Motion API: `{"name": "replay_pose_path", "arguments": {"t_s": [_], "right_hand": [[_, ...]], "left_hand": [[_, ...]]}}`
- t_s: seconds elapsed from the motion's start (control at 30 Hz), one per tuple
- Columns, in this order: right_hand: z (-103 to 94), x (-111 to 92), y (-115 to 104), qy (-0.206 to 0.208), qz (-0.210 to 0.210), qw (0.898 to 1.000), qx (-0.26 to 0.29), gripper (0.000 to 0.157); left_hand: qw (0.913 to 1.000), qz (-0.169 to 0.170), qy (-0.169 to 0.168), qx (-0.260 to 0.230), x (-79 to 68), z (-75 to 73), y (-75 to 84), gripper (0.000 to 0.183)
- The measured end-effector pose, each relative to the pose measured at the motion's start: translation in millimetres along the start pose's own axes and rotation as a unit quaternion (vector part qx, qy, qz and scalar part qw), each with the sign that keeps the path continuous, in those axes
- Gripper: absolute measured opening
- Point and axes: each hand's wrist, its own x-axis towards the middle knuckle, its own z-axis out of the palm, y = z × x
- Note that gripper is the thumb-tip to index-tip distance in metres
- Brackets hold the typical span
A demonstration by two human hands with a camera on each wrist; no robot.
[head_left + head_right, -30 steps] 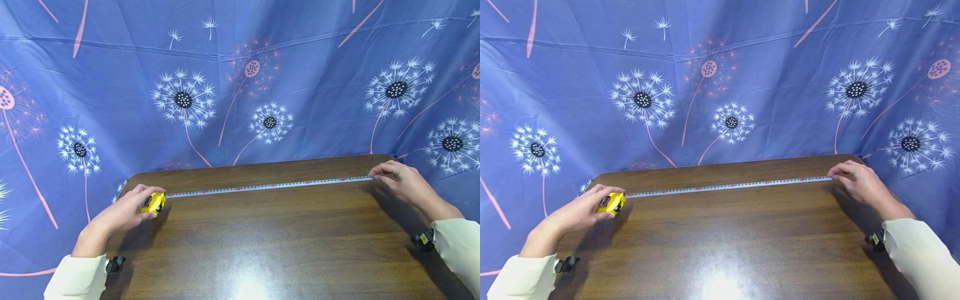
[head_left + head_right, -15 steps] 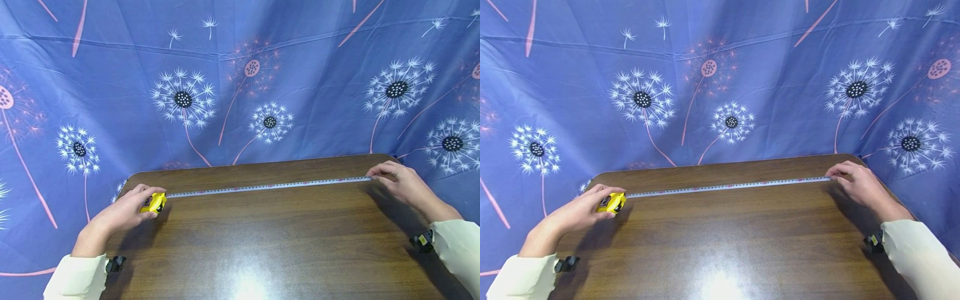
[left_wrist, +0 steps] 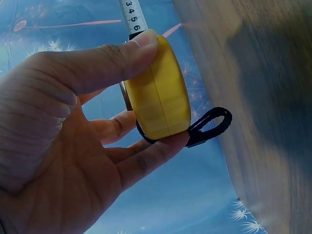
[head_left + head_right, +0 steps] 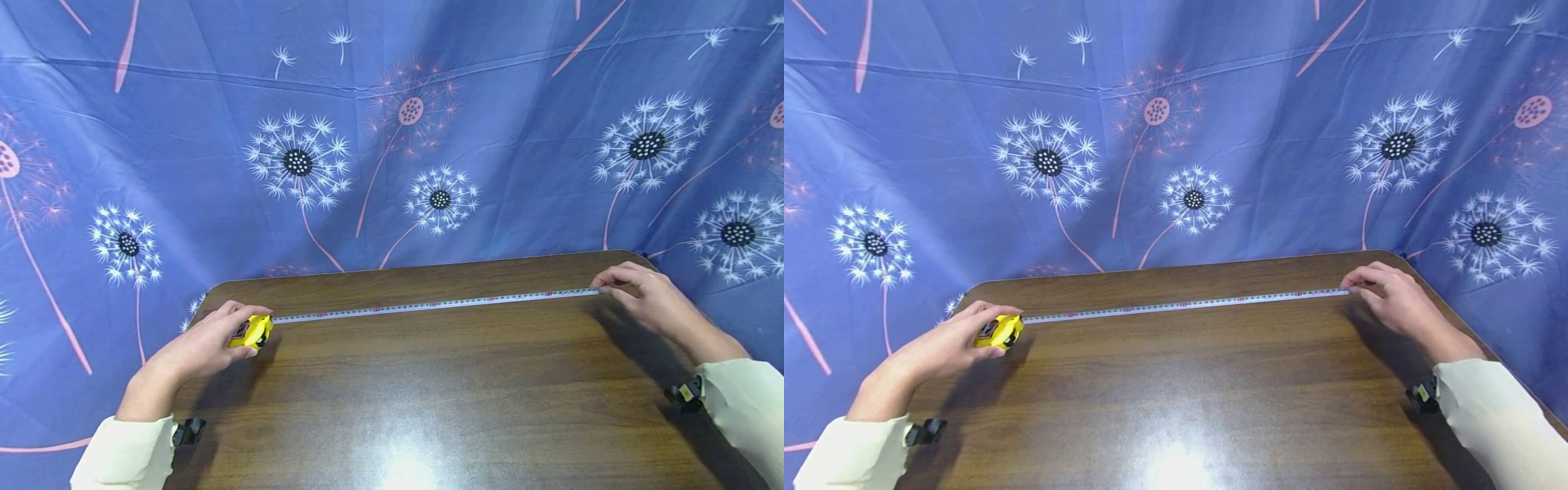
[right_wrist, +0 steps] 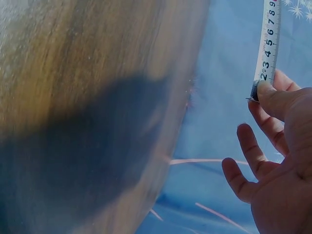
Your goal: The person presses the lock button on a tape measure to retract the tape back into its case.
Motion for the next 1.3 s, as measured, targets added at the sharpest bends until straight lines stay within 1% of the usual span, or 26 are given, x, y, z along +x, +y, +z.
{"name": "replay_pose_path", "arguments": {"t_s": [0.1, 0.3, 0.63, 1.07, 1.3], "right_hand": [[0.3, 1, -2, 0.000, -0.002, 1.000, -0.001, 0.039], [1.4, 3, -8, 0.004, -0.019, 1.000, 0.005, 0.040], [3.1, 6, -15, -0.010, -0.007, 1.000, 0.004, 0.039], [4.1, 8, -17, -0.014, -0.022, 1.000, 0.000, 0.039], [5.9, 9, -18, -0.017, -0.031, 0.999, -0.010, 0.040]], "left_hand": [[1.0000, 0.001, 0.000, 0.000, 0.0, 0.0, 0.5, 0.064], [1.0000, 0.001, -0.003, -0.005, 0.0, -0.5, 3.1, 0.063], [0.9999, -0.001, -0.009, -0.010, 0.0, 0.2, 4.3, 0.064], [0.9997, -0.013, -0.017, -0.009, -0.4, -0.7, 6.4, 0.063], [0.9998, -0.008, -0.015, -0.011, 0.1, 0.2, 7.7, 0.063]]}}
